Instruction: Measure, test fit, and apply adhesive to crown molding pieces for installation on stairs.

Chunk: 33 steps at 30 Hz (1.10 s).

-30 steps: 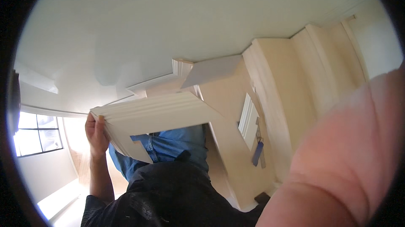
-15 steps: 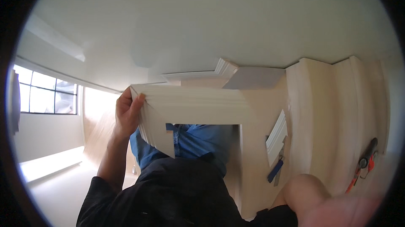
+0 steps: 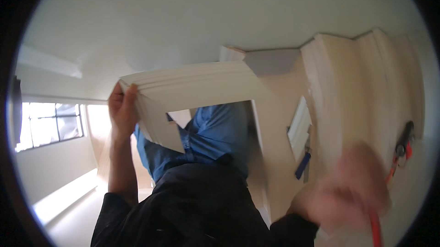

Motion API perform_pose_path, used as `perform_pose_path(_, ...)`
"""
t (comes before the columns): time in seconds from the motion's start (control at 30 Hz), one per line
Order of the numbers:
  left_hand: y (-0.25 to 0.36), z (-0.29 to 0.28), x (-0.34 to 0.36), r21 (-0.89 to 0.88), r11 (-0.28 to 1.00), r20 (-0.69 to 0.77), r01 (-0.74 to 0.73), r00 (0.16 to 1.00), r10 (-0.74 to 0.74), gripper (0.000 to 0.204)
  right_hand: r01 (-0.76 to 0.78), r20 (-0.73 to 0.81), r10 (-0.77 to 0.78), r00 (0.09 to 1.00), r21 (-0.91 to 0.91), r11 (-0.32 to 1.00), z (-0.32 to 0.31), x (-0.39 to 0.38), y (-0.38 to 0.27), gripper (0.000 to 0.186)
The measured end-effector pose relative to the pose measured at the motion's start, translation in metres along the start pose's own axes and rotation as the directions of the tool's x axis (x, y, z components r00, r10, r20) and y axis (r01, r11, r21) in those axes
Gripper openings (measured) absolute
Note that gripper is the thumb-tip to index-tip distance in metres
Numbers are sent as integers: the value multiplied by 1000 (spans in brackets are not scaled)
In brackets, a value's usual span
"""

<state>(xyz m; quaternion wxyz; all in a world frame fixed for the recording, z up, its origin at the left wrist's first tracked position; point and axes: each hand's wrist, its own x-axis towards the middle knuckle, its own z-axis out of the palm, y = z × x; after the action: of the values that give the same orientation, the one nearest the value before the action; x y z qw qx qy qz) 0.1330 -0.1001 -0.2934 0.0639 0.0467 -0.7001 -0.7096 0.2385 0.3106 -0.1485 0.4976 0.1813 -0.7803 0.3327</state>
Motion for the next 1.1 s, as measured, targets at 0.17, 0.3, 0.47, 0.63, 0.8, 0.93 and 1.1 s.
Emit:
perform_pose_path(0.17,7,-23,4,20,1000,-12,-7,1000,8,27,-369,427,708,562,-637,677,17,-183,86,22)
perform_pose_path(0.3,3,-21,11,-21,1000,62,19,998,-18,27,-348,377,806,456,-758,552,-18,-287,76,27)
perform_pose_path(0.47,11,5,8,30,996,134,80,988,-83,20,-157,358,685,634,-809,567,13,-219,47,45)
perform_pose_path(0.63,50,40,-5,155,979,308,132,935,-175,22,-518,416,587,695,-277,809,75,-104,18,69)
perform_pose_path(0.8,38,30,-7,224,945,376,239,873,-310,28,-891,729,668,151,-193,411,79,-97,50,66)
perform_pose_path(0.93,25,25,-18,124,928,378,350,848,-370,32,-843,742,648,173,-229,487,78,-104,38,53)
perform_pose_path(1.1,24,28,-22,154,916,379,372,833,-402,38,-829,706,687,170,-275,487,69,-103,30,51)
